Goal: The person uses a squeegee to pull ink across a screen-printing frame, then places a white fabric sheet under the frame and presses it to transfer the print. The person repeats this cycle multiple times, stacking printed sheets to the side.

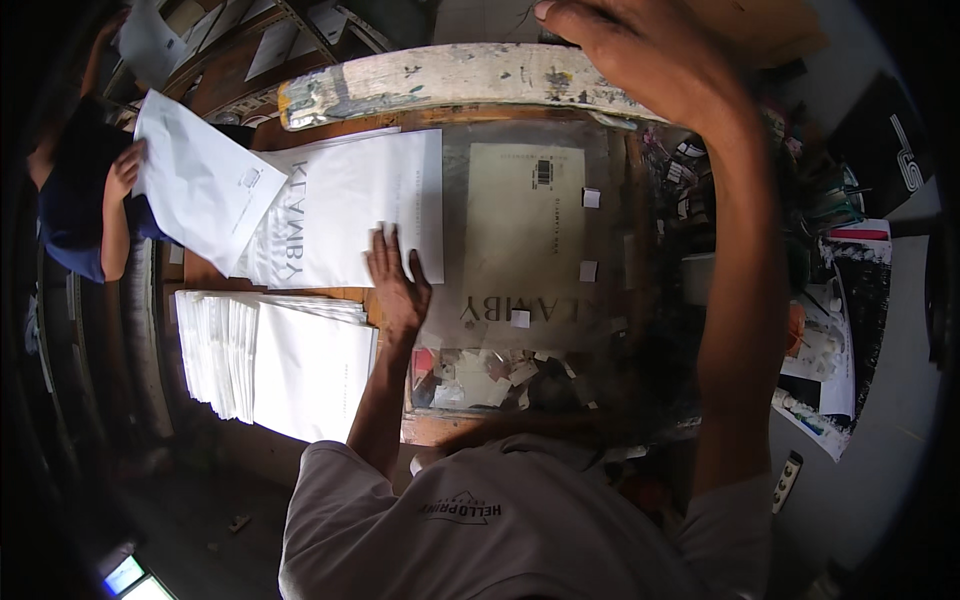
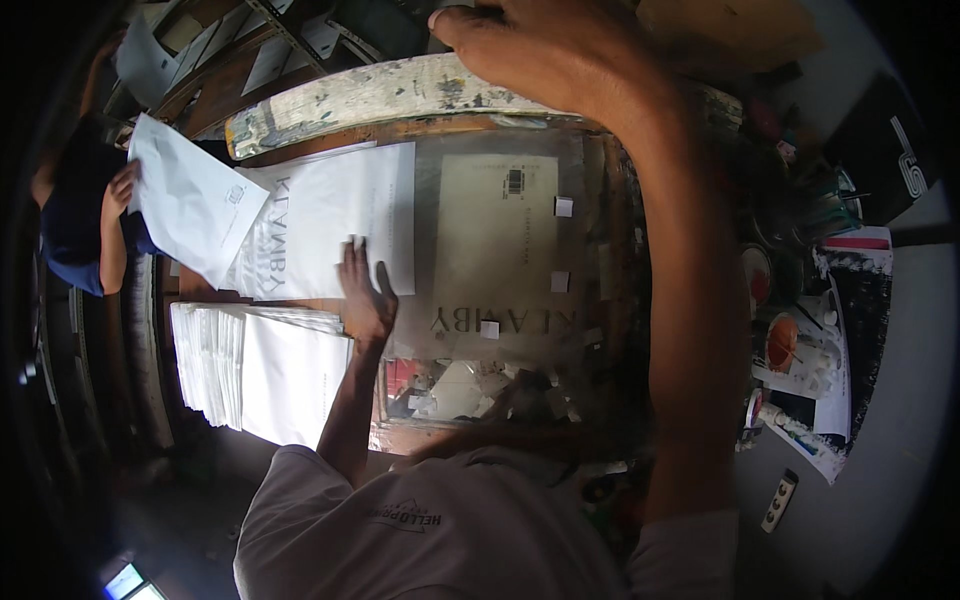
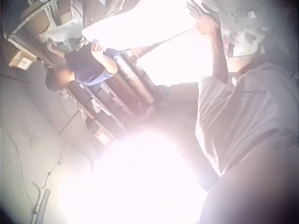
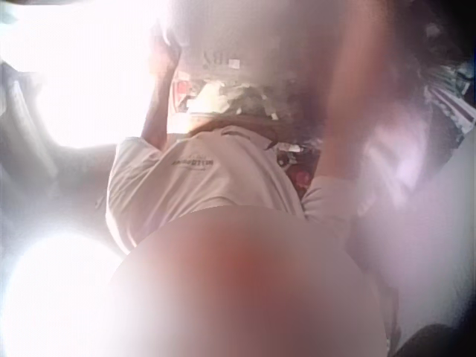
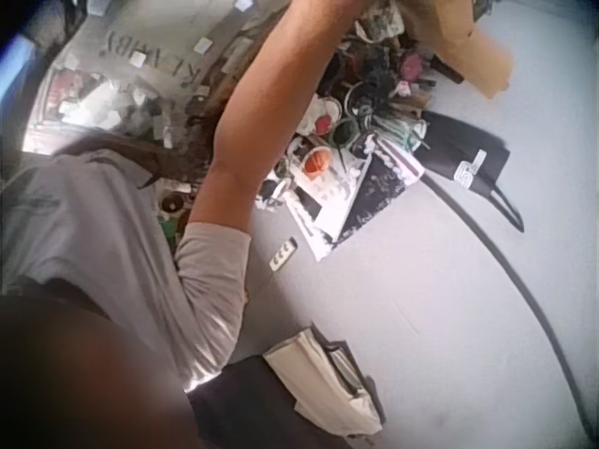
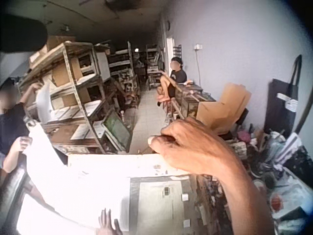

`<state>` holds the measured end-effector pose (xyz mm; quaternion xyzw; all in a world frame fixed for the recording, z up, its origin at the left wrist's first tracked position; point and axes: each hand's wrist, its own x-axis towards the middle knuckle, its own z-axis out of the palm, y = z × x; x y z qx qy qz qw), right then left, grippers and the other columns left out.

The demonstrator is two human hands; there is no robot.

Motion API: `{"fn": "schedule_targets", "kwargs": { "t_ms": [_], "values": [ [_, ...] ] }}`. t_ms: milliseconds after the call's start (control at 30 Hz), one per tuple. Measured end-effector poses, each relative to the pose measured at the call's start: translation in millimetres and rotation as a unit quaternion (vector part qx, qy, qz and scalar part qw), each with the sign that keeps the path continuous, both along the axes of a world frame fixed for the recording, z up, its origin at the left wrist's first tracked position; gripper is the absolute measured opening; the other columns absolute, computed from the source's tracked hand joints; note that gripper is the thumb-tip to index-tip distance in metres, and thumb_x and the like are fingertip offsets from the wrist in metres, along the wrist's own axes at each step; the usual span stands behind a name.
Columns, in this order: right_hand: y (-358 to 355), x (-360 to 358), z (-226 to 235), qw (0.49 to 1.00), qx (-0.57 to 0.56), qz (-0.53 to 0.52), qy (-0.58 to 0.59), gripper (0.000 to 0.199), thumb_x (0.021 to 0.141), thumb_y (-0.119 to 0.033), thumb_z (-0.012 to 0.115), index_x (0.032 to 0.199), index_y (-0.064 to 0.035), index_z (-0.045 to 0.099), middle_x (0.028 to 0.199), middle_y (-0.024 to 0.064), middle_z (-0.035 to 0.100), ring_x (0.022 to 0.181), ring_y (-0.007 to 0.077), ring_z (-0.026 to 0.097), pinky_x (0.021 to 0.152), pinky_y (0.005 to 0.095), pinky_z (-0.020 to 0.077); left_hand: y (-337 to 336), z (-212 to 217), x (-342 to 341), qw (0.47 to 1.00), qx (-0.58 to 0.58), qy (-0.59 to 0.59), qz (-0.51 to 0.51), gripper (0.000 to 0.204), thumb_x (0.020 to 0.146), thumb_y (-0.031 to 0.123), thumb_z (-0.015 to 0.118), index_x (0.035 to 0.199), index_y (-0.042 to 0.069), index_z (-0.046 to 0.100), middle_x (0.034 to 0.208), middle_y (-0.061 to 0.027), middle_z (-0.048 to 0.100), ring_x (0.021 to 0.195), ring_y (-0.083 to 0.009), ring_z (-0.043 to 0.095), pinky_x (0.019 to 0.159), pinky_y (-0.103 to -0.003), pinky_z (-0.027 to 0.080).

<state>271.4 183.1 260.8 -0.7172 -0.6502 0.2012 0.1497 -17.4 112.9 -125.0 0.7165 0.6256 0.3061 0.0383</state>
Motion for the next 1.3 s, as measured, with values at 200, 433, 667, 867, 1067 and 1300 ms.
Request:
{"fn": "schedule_targets", "kwargs": {
  "t_ms": [200, 433, 667, 867, 1067, 1300],
  "values": [
    [3, 7, -5, 0.998, 0.061, 0.036, 0.0, 0.048, 0.095, -0.032, 0.054, 0.057, -0.0033, 0.056, 0.052, 0.0039, 0.047, 0.047, 0.0142, 0.039, 0.054, 0.0401, 0.0386, -28, -18, 50, 0.965, -0.105, 0.158, -0.18, 0.055, 0.102, 0.031, 0.049, 0.154, 0.016, 0.038, 0.166, -0.0129, 0.021, 0.154, -0.0403, 0.008, 0.115, -0.073, 0.002],
    [0, 28, -17, 0.994, 0.051, 0.091, 0.027, 0.048, 0.1, -0.03, 0.049, 0.059, -0.0064, 0.054, 0.049, -0.0043, 0.036, 0.042, 0.0074, 0.026, 0.038, 0.0277, 0.0258, -59, -20, 171, 0.95, -0.127, 0.105, -0.264, 0.059, 0.099, 0.029, 0.053, 0.153, 0.01, 0.038, 0.162, -0.023, 0.022, 0.153, -0.0417, 0.01, 0.114, -0.073, 0.004],
    [2, 39, -39, 0.931, 0.219, 0.26, -0.136, 0.04, 0.099, -0.018, 0.044, 0.067, 0.0013, 0.058, 0.055, 0.0038, 0.048, 0.043, 0.0085, 0.042, 0.037, 0.0286, 0.0382, -62, -26, 138, 0.976, -0.107, 0.105, -0.157, 0.065, 0.098, 0.036, 0.056, 0.154, 0.011, 0.037, 0.164, -0.0211, 0.022, 0.153, -0.0413, 0.012, 0.115, -0.071, 0.003],
    [-6, 43, -21, 0.943, 0.19, 0.273, -0.003, 0.033, 0.095, -0.011, 0.044, 0.072, 0.0055, 0.06, 0.058, 0.0073, 0.052, 0.046, 0.0127, 0.049, 0.04, 0.0313, 0.0453, -60, -15, 104, 0.964, -0.108, 0.153, -0.191, 0.072, 0.092, 0.043, 0.065, 0.152, 0.012, 0.04, 0.163, -0.0197, 0.026, 0.152, -0.0412, 0.017, 0.112, -0.074, 0.008],
    [1, 39, -31, 0.975, 0.092, 0.199, 0.022, 0.037, 0.094, -0.015, 0.045, 0.063, 0.0026, 0.057, 0.053, 0.0009, 0.042, 0.042, 0.0107, 0.035, 0.037, 0.0296, 0.0303, -67, -14, 97, 0.958, -0.148, 0.15, -0.196, 0.077, 0.092, 0.051, 0.064, 0.156, 0.018, 0.036, 0.165, -0.0146, 0.022, 0.155, -0.0368, 0.01, 0.115, -0.071, 0.0],
    [-6, 31, -24, 0.986, 0.079, 0.135, 0.052, 0.037, 0.093, -0.02, 0.048, 0.06, -0.0034, 0.055, 0.051, -0.0047, 0.038, 0.04, 0.0079, 0.028, 0.037, 0.0269, 0.0239, -69, -16, 98, 0.963, -0.114, 0.147, -0.196, 0.076, 0.091, 0.048, 0.065, 0.154, 0.016, 0.038, 0.164, -0.016, 0.024, 0.154, -0.0386, 0.013, 0.114, -0.074, 0.002]
  ]
}}
